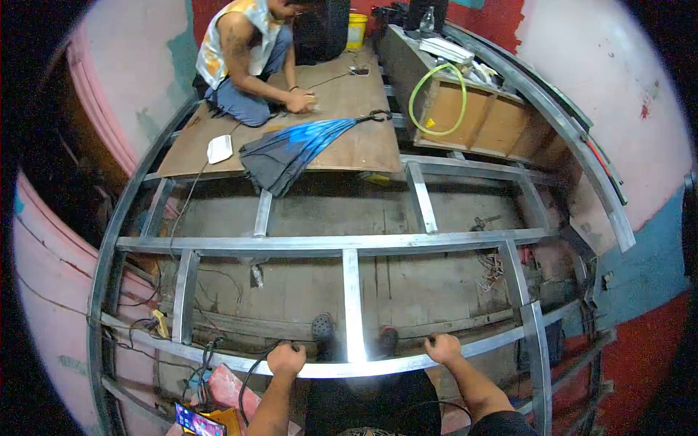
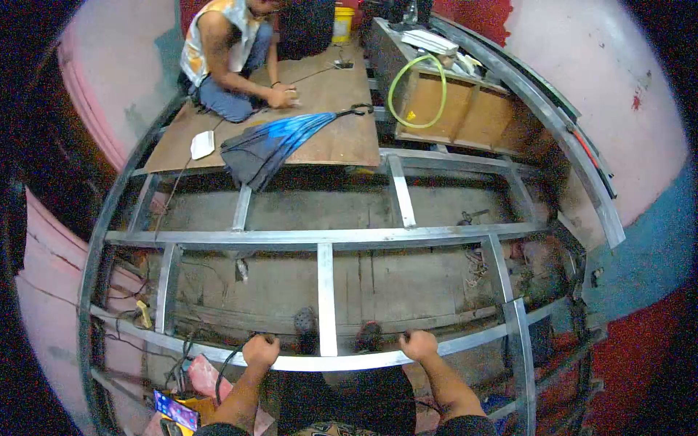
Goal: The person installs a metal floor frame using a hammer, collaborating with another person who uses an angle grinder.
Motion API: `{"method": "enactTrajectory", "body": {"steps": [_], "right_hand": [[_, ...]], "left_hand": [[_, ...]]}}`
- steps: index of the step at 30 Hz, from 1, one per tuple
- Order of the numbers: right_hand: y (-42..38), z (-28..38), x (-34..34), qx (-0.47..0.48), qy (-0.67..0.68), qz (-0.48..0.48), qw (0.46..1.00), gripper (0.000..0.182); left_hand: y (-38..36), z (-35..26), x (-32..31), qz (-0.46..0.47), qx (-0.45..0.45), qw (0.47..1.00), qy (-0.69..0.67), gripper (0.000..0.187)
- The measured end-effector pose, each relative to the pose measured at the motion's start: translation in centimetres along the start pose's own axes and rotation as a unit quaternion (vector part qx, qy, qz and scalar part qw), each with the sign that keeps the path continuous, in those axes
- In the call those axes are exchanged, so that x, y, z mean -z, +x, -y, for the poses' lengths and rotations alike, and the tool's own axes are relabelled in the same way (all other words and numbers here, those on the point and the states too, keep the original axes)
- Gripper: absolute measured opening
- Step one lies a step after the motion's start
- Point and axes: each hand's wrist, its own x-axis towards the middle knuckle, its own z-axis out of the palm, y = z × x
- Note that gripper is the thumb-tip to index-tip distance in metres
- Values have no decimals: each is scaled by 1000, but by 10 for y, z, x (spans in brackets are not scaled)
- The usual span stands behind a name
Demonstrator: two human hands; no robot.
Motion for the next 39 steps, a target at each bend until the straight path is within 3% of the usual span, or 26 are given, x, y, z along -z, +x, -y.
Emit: {"method": "enactTrajectory", "body": {"steps": [4, 20, 29, 37, 39], "right_hand": [[-1, 4, 9, -20, -3, 42, 999, 52], [5, -4, -6, -12, -18, 17, 1000, 49], [-4, 3, 4, 3, 27, 11, 1000, 52], [-16, -6, -7, -13, 52, 23, 998, 54], [-14, -5, -14, -3, 51, -4, 999, 45]], "left_hand": [[-3, -4, 3, 8, 20, 1000, 21, 61], [-7, -5, 6, -10, 6, 1000, 24, 64], [-13, -6, 12, 0, -11, 1000, 25, 54], [-22, -5, -3, -76, -30, 996, 19, 52], [-26, -6, 1, -87, -22, 996, 20, 52]]}}
